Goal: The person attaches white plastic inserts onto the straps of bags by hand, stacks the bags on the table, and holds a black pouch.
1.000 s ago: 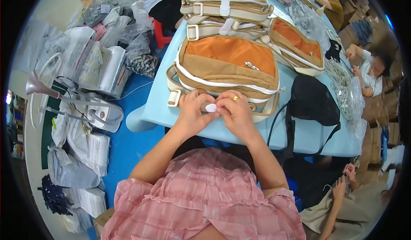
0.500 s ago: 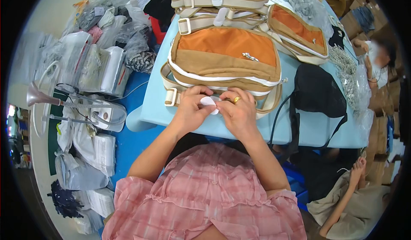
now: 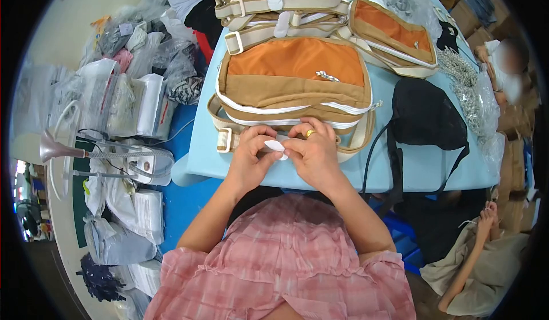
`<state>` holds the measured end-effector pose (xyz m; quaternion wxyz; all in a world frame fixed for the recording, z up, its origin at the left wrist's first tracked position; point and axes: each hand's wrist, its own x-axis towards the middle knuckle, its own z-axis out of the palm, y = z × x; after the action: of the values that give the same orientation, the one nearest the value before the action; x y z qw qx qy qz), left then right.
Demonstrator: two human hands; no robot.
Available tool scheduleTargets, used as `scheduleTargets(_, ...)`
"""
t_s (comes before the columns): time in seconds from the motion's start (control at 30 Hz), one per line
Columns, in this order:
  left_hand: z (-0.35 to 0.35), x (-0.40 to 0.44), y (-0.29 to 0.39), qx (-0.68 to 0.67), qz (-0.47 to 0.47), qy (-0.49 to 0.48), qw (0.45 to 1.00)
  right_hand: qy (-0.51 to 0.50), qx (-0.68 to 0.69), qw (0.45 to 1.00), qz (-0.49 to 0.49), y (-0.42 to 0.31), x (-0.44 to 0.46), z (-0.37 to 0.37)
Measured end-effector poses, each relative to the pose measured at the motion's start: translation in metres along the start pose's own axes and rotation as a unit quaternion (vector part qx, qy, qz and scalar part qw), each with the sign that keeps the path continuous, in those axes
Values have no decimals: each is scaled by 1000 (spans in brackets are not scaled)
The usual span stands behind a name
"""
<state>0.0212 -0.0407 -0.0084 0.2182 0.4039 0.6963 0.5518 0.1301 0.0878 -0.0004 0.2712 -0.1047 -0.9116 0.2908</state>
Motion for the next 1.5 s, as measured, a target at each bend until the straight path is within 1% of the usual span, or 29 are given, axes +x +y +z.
scheduleTargets(0.07, -4, -1, -1, 138, 78, -5, 987, -3, -9, 1000, -3, 0, 0, 1)
scheduleTargets(0.13, -2, -1, -1, 146, 73, 3, 987, -14, -40, 999, -16, 0, 1, 1)
scheduleTargets(0.2, 0, 2, 0, 155, 72, 12, 985, -34, -43, 998, -17, 0, 2, -1)
scheduleTargets(0.27, 2, 3, -1, 208, 103, 0, 973, -54, -46, 997, -16, 0, 3, 1)
scheduleTargets(0.3, 2, 3, -1, 205, 98, 1, 974, -44, -54, 997, -27, -1, 2, 3)
scheduleTargets(0.37, 1, 5, 0, 228, 123, -5, 966, -40, -60, 997, -42, -1, 0, 7)
scheduleTargets(0.47, 1, 6, 0, 219, 123, -2, 968, -16, -51, 997, -52, -2, -1, 11)
scheduleTargets(0.53, 1, 5, 0, 213, 124, -2, 969, 4, -78, 996, -44, -5, -2, 12)
scheduleTargets(0.57, 1, 5, -1, 205, 128, 6, 970, 3, -81, 996, -45, -4, -4, 12)
scheduleTargets(0.63, 2, 5, -3, 193, 132, 17, 972, 10, -88, 993, -81, 2, -7, 12)
scheduleTargets(0.7, -1, 3, -6, 159, 125, 5, 979, 6, -92, 993, -78, 3, -7, 9)
scheduleTargets(0.8, 2, 4, -5, 177, 124, 13, 976, -11, -75, 995, -58, 1, -5, 4)
scheduleTargets(0.87, 2, 3, -7, 180, 120, 8, 976, -31, -33, 998, -39, -2, -3, -1)
scheduleTargets(1.0, 0, 0, 5, 176, 113, 2, 978, -25, -30, 999, -30, -2, -6, 1)
scheduleTargets(1.07, 1, -1, 9, 171, 100, 0, 980, 2, -30, 999, -17, -2, -7, 2)
scheduleTargets(1.17, 4, -1, 7, 168, 75, -4, 983, -2, -42, 999, -10, -2, -9, 1)
scheduleTargets(1.23, 4, -1, 4, 171, 64, -13, 983, -8, -27, 1000, -1, -1, -7, -1)
scheduleTargets(1.3, 4, -1, 1, 117, 42, -13, 992, -13, -13, 1000, 7, 0, -7, -2)
scheduleTargets(1.33, 3, -2, -2, 118, 42, -17, 992, -7, 3, 1000, 18, 0, -6, -2)
scheduleTargets(1.4, 1, -7, -7, 122, 125, 8, 985, 0, 20, 999, 32, 0, -6, -2)
scheduleTargets(1.43, 4, -8, -7, 77, 126, 28, 989, -8, 19, 999, 32, 0, -6, -3)
scheduleTargets(1.5, 3, -9, -6, 94, 139, 25, 985, -17, 19, 999, 33, 1, -5, -3)
